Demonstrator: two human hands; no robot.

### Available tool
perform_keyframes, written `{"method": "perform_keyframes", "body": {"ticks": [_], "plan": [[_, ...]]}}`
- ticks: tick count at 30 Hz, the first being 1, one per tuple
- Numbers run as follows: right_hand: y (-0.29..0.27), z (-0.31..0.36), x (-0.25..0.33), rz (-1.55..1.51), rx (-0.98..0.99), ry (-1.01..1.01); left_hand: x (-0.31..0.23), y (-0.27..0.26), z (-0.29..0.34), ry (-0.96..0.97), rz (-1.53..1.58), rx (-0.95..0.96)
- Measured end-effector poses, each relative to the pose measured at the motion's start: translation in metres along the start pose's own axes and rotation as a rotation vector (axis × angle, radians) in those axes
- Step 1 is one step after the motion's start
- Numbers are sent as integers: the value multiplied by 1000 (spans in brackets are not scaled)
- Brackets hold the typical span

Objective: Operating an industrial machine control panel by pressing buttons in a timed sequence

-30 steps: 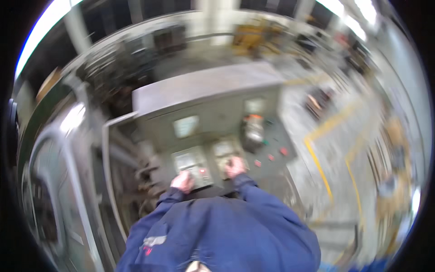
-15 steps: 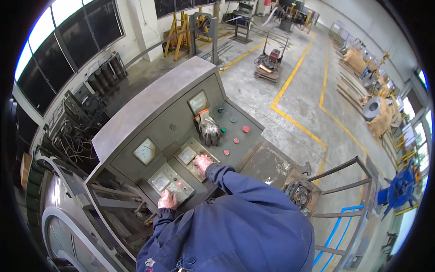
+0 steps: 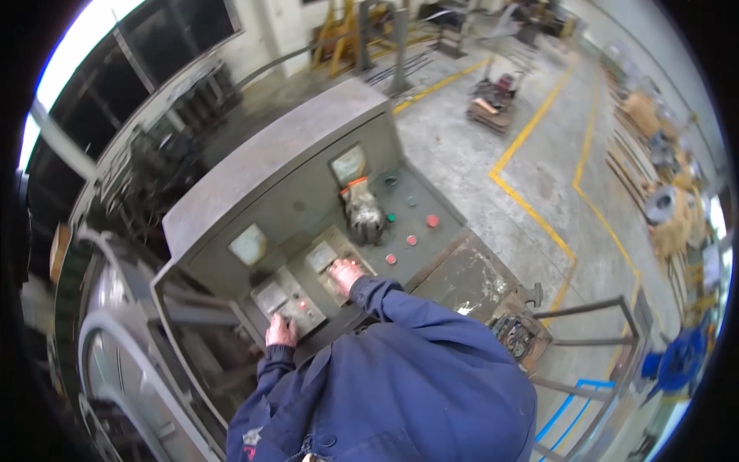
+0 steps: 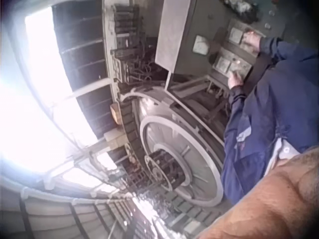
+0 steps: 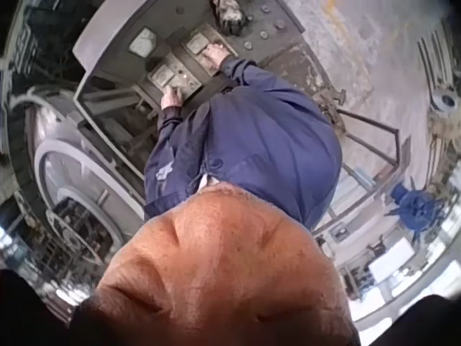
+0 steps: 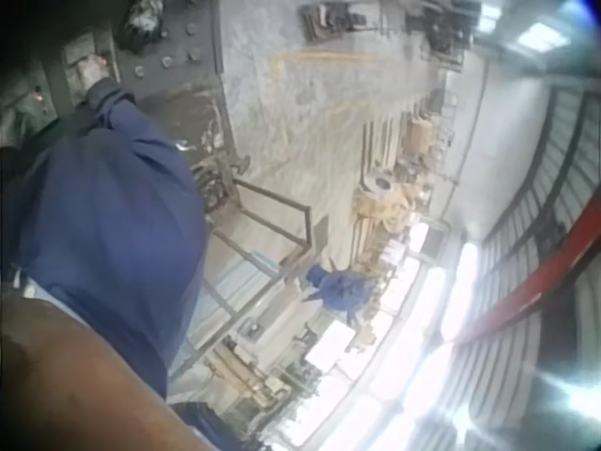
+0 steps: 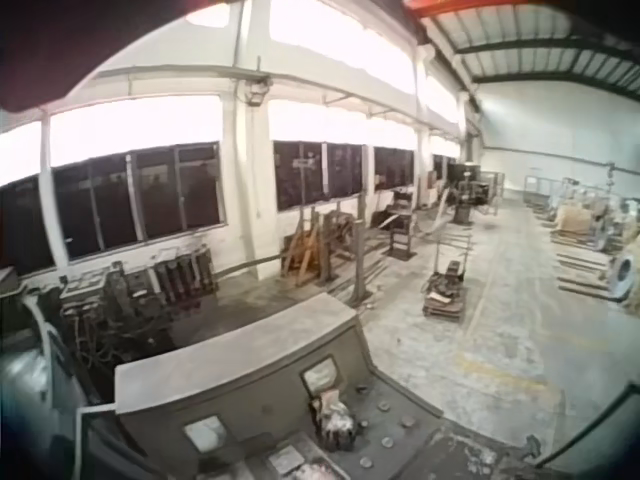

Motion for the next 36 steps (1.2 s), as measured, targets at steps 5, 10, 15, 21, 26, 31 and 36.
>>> {"method": "perform_keyframes", "body": {"ticks": [5, 10, 15, 21, 26, 31, 36], "plan": [[16, -10, 6, 3, 59, -146, 1, -8, 15, -66, 39, -35], [-9, -1, 1, -139, -51, -281, 1, -8, 20, -299, 71, 20], [-5, -6, 2, -137, 44, -319, -4, -11, 49, -494, 97, -22], [-4, -6, 1, -116, 51, -379, -11, -12, 71, -585, 122, -73], [-6, -4, 2, -92, 23, -367, -3, -16, 69, -577, 134, -50], [0, -4, 2, -40, 36, -354, 2, -18, 54, -446, 82, -70], [40, -25, -29, 72, 217, -160, -12, -14, 23, -226, 172, -135]]}}
Point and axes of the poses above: each hand's wrist, its own z-axis away from the middle knuckle, its own y-axis out of the palm, x = y × z, the point moved 10 cm from there along -z, towards the middle knuckle, and after that the axes turned 7 degrees about x, right-handed, at the moved point
